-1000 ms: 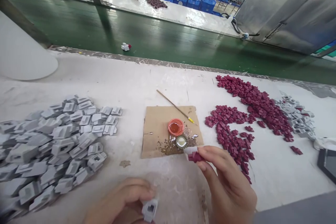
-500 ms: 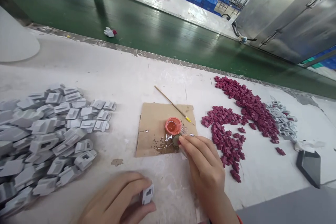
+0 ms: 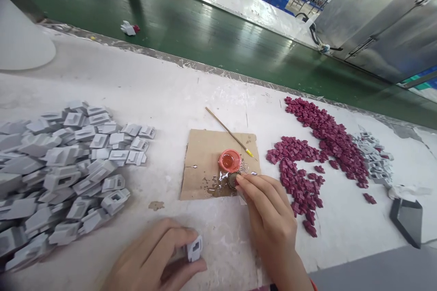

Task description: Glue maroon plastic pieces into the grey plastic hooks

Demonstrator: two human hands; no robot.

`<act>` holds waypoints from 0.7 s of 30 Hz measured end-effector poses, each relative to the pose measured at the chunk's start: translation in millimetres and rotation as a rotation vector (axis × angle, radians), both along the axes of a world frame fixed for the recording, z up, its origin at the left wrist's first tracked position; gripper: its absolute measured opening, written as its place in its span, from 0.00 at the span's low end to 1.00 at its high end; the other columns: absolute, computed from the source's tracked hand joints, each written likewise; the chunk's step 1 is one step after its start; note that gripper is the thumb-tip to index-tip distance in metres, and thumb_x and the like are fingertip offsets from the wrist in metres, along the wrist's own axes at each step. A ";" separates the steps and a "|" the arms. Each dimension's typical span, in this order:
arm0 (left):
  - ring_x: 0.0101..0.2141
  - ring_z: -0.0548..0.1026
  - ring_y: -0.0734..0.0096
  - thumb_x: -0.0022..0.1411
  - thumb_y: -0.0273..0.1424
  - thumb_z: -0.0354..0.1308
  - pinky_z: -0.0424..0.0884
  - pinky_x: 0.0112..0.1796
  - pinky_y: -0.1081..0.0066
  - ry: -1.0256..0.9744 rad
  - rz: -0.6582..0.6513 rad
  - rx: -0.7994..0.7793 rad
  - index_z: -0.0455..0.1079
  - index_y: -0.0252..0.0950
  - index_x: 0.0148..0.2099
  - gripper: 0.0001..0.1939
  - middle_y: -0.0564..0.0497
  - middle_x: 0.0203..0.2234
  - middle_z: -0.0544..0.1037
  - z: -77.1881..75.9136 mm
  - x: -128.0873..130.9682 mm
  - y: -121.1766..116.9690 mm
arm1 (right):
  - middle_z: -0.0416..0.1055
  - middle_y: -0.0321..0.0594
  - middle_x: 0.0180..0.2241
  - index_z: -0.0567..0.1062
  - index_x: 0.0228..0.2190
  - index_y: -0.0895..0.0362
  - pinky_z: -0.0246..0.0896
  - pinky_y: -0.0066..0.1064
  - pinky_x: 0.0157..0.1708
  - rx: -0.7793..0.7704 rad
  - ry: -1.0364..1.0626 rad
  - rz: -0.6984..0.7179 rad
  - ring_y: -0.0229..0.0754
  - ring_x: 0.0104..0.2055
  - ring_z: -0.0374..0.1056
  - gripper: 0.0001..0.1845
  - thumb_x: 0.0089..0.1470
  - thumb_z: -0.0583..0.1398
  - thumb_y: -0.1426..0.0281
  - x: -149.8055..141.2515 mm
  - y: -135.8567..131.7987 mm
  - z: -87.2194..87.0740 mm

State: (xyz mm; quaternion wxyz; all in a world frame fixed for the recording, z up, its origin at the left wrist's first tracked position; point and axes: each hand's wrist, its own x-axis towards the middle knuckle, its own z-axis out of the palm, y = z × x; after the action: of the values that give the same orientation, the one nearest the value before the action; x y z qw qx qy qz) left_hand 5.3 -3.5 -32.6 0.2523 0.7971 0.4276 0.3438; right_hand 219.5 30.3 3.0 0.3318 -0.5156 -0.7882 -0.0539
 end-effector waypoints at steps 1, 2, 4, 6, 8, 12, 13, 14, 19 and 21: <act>0.25 0.75 0.68 0.72 0.40 0.51 0.73 0.27 0.72 0.000 0.004 0.004 0.62 0.40 0.41 0.10 0.54 0.26 0.76 0.4 0.1 0.4 | 0.76 0.40 0.39 0.76 0.45 0.55 0.69 0.35 0.42 0.001 -0.004 -0.006 0.41 0.40 0.72 0.18 0.58 0.61 0.86 0.1 -0.2 0.2; 0.25 0.75 0.68 0.72 0.40 0.51 0.73 0.27 0.72 0.000 0.005 0.007 0.62 0.40 0.41 0.10 0.53 0.26 0.76 0.8 0.1 0.7 | 0.76 0.40 0.39 0.76 0.45 0.55 0.69 0.35 0.42 0.003 -0.009 -0.010 0.41 0.40 0.72 0.18 0.58 0.61 0.85 0.1 -0.4 0.3; 0.26 0.76 0.68 0.72 0.41 0.51 0.73 0.27 0.73 0.005 0.003 0.010 0.61 0.40 0.41 0.10 0.53 0.26 0.76 1.3 -0.1 0.9 | 0.76 0.40 0.39 0.76 0.44 0.55 0.69 0.35 0.42 0.004 -0.014 -0.010 0.41 0.40 0.72 0.17 0.58 0.61 0.85 0.3 -0.7 0.3; 0.26 0.76 0.67 0.72 0.40 0.51 0.73 0.27 0.73 0.011 -0.002 0.003 0.61 0.40 0.41 0.10 0.53 0.26 0.76 0.8 -0.3 0.6 | 0.76 0.40 0.39 0.76 0.44 0.56 0.69 0.35 0.42 0.005 -0.015 -0.008 0.42 0.40 0.72 0.16 0.57 0.61 0.85 0.7 -0.6 -0.1; 0.26 0.76 0.67 0.72 0.40 0.51 0.73 0.26 0.73 0.003 -0.002 0.008 0.62 0.40 0.41 0.10 0.53 0.26 0.76 -0.7 -0.3 0.3 | 0.76 0.40 0.38 0.77 0.44 0.55 0.69 0.35 0.42 0.015 -0.016 -0.017 0.42 0.39 0.72 0.17 0.57 0.62 0.85 1.3 -0.4 -0.5; 0.25 0.75 0.68 0.71 0.41 0.53 0.73 0.25 0.72 -0.025 0.016 0.051 0.63 0.39 0.40 0.11 0.53 0.25 0.75 -4.2 0.4 0.5 | 0.76 0.39 0.39 0.77 0.46 0.54 0.69 0.36 0.42 0.034 0.016 -0.042 0.42 0.40 0.72 0.19 0.56 0.63 0.85 -0.3 -4.6 1.6; 0.24 0.75 0.68 0.71 0.40 0.53 0.72 0.25 0.72 -0.028 0.022 0.055 0.63 0.39 0.40 0.11 0.53 0.25 0.75 -4.5 0.6 0.6 | 0.76 0.40 0.40 0.76 0.46 0.55 0.69 0.35 0.42 0.020 0.051 -0.046 0.42 0.40 0.72 0.19 0.56 0.63 0.85 -2.5 -7.9 2.9; 0.24 0.75 0.68 0.71 0.40 0.53 0.72 0.25 0.72 -0.030 0.023 0.056 0.63 0.38 0.40 0.10 0.53 0.25 0.74 -4.5 0.8 0.6 | 0.76 0.40 0.40 0.76 0.46 0.55 0.70 0.35 0.41 0.002 0.102 -0.047 0.42 0.40 0.72 0.19 0.55 0.64 0.85 -5.6 -12.3 4.3; 0.24 0.74 0.68 0.71 0.39 0.54 0.70 0.23 0.73 -0.022 0.047 0.037 0.64 0.38 0.39 0.10 0.54 0.24 0.73 -1.3 2.2 -0.2 | 0.74 0.40 0.33 0.76 0.42 0.58 0.69 0.32 0.32 -0.155 0.422 0.046 0.42 0.35 0.71 0.13 0.56 0.61 0.83 -30.0 -44.4 3.8; 0.24 0.74 0.68 0.71 0.38 0.53 0.69 0.22 0.73 -0.027 0.050 0.013 0.64 0.39 0.39 0.10 0.54 0.23 0.72 0.3 3.0 -0.6 | 0.73 0.41 0.33 0.75 0.42 0.59 0.70 0.32 0.31 -0.227 0.485 0.082 0.41 0.35 0.71 0.14 0.55 0.61 0.84 -37.9 -54.7 -2.1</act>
State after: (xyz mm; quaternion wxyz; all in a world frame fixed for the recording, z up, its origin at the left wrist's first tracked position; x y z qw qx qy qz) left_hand 8.3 -4.1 -32.3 0.2441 0.7832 0.4416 0.3634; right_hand 181.6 -24.4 0.9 0.4527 -0.5152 -0.7068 0.1734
